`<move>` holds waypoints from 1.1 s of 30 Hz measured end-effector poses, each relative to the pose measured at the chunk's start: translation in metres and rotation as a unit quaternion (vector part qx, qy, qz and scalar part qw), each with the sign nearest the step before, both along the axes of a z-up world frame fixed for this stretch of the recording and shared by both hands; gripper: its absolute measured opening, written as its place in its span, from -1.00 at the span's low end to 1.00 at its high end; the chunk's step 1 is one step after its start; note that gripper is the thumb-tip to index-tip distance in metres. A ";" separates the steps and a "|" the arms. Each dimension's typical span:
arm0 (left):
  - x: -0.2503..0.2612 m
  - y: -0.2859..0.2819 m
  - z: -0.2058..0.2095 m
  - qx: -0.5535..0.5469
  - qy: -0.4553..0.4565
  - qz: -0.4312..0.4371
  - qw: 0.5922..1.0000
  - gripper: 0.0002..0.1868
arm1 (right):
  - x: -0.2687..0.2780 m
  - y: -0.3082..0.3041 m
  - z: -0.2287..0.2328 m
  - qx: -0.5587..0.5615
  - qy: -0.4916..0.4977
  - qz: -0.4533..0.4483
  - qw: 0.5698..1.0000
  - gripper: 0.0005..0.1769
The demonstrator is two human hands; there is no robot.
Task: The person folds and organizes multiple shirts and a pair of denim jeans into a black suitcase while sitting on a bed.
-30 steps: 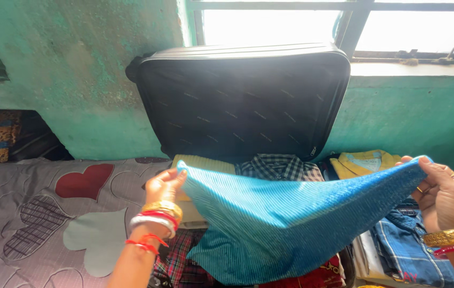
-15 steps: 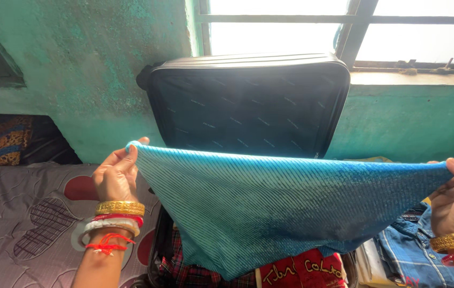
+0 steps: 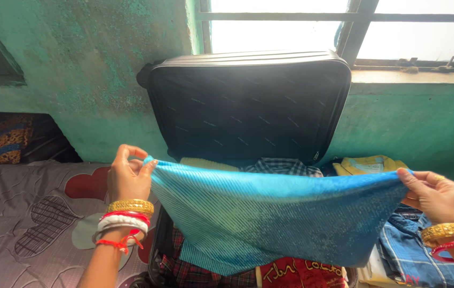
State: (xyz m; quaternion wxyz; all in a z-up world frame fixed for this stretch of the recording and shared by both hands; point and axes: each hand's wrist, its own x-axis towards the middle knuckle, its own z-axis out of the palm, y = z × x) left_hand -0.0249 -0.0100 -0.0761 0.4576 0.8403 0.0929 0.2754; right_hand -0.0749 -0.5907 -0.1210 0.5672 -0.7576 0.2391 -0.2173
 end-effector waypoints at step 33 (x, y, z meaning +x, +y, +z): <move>0.001 0.021 -0.039 -0.419 -0.015 -0.213 0.882 -0.89 | -0.010 -0.054 -0.046 0.308 -0.186 0.185 0.915 -0.95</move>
